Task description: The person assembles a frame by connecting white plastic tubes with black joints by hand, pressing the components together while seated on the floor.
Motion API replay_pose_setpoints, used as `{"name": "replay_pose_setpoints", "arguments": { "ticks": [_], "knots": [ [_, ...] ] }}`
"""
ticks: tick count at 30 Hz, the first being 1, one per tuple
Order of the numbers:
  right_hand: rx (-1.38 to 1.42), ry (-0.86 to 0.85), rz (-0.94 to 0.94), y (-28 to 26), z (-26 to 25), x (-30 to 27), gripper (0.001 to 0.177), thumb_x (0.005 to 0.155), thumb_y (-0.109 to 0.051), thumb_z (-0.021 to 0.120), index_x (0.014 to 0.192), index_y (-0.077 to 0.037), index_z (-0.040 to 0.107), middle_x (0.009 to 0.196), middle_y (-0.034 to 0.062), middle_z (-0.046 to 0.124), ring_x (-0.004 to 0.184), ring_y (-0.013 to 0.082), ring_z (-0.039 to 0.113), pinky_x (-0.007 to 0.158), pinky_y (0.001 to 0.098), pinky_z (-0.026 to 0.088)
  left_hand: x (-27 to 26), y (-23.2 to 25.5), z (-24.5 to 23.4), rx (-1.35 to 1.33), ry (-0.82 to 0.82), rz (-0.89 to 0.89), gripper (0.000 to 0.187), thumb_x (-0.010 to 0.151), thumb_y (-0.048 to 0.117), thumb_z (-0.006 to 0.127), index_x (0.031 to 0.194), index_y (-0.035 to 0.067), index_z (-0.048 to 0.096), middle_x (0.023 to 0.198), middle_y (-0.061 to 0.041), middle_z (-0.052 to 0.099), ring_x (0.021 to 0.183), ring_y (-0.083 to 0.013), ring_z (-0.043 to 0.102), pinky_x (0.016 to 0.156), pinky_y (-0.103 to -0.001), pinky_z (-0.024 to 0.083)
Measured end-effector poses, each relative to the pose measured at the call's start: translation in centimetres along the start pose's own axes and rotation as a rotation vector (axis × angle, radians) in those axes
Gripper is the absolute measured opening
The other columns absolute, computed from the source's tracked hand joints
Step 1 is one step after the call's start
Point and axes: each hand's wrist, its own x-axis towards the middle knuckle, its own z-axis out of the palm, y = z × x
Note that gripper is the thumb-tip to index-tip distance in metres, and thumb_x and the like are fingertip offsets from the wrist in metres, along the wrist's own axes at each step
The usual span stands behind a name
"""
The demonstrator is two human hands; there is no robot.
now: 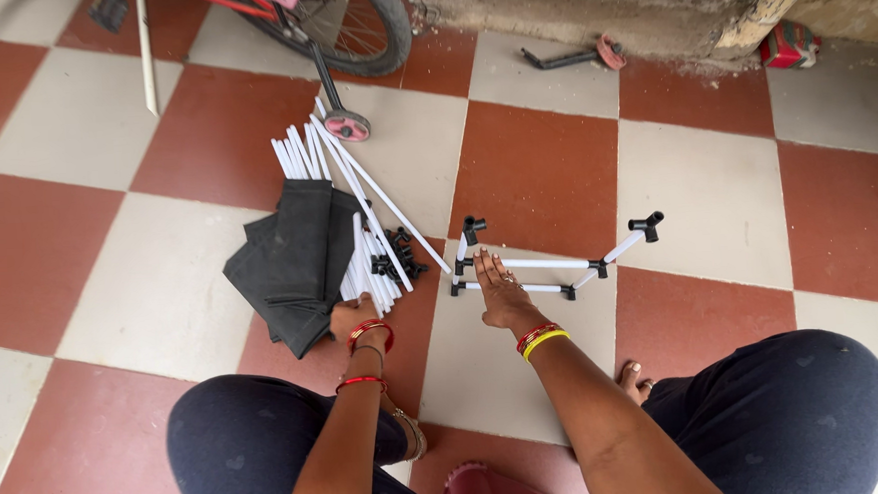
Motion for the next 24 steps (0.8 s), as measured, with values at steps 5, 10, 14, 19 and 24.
{"name": "replay_pose_setpoints", "arguments": {
  "ticks": [5, 10, 14, 19, 24],
  "knots": [
    [-0.031, -0.009, 0.007, 0.4, 0.8, 1.1, 0.117, 0.083, -0.014, 0.074, 0.162, -0.014, -0.013, 0.173, 0.0055, -0.013, 0.160, 0.0243, -0.004, 0.130, 0.0385, 0.012, -1.3, 3.1, 2.5, -0.431, -0.050, 0.426, 0.026, 0.090, 0.023, 0.072, 0.091, -0.003, 0.068, 0.086, -0.020, 0.073, 0.081, -0.0342, 0.072, 0.077, -0.043, 0.056],
    [-0.039, 0.004, 0.006, 0.7, 2.0, 1.7, 0.117, 0.083, -0.013, 0.072, 0.162, -0.013, -0.014, 0.173, 0.0073, -0.014, 0.160, 0.0257, -0.004, 0.129, 0.0401, 0.014, -4.9, 10.9, 1.7, -0.464, -0.024, 0.727, 0.014, 0.102, 0.012, 0.055, 0.098, -0.002, 0.055, 0.095, -0.022, 0.064, 0.085, -0.0356, 0.062, 0.079, -0.046, 0.050],
    [0.009, 0.003, -0.019, 0.7, 2.1, 1.4, 0.119, 0.081, -0.014, 0.074, 0.162, -0.013, -0.014, 0.172, 0.0077, -0.014, 0.160, 0.0271, -0.005, 0.129, 0.0439, 0.014, -8.6, 16.3, 0.0, -0.599, -0.402, 0.622, 0.017, 0.109, 0.016, 0.038, 0.107, 0.003, 0.050, 0.096, -0.012, 0.072, 0.082, -0.0283, 0.068, 0.079, -0.041, 0.053],
    [0.026, -0.032, 0.004, 0.7, 2.2, 1.5, 0.120, 0.081, -0.011, 0.073, 0.163, -0.013, -0.014, 0.173, 0.0050, -0.016, 0.160, 0.0261, -0.007, 0.129, 0.0449, 0.012, -11.9, 20.2, 0.1, -0.461, -0.519, 0.640, 0.017, 0.108, 0.021, 0.036, 0.109, 0.006, 0.044, 0.100, -0.008, 0.074, 0.078, -0.0288, 0.070, 0.071, -0.043, 0.054],
    [0.032, -0.043, -0.022, 0.7, 2.6, 1.2, 0.118, 0.080, -0.007, 0.071, 0.163, -0.012, -0.013, 0.172, 0.0051, -0.016, 0.159, 0.0239, -0.009, 0.130, 0.0417, 0.008, -12.5, 20.8, 1.1, -0.208, -0.488, 0.730, 0.018, 0.106, 0.023, 0.034, 0.109, 0.009, 0.044, 0.102, -0.006, 0.077, 0.088, -0.0296, 0.072, 0.071, -0.045, 0.056]
  ]
}}
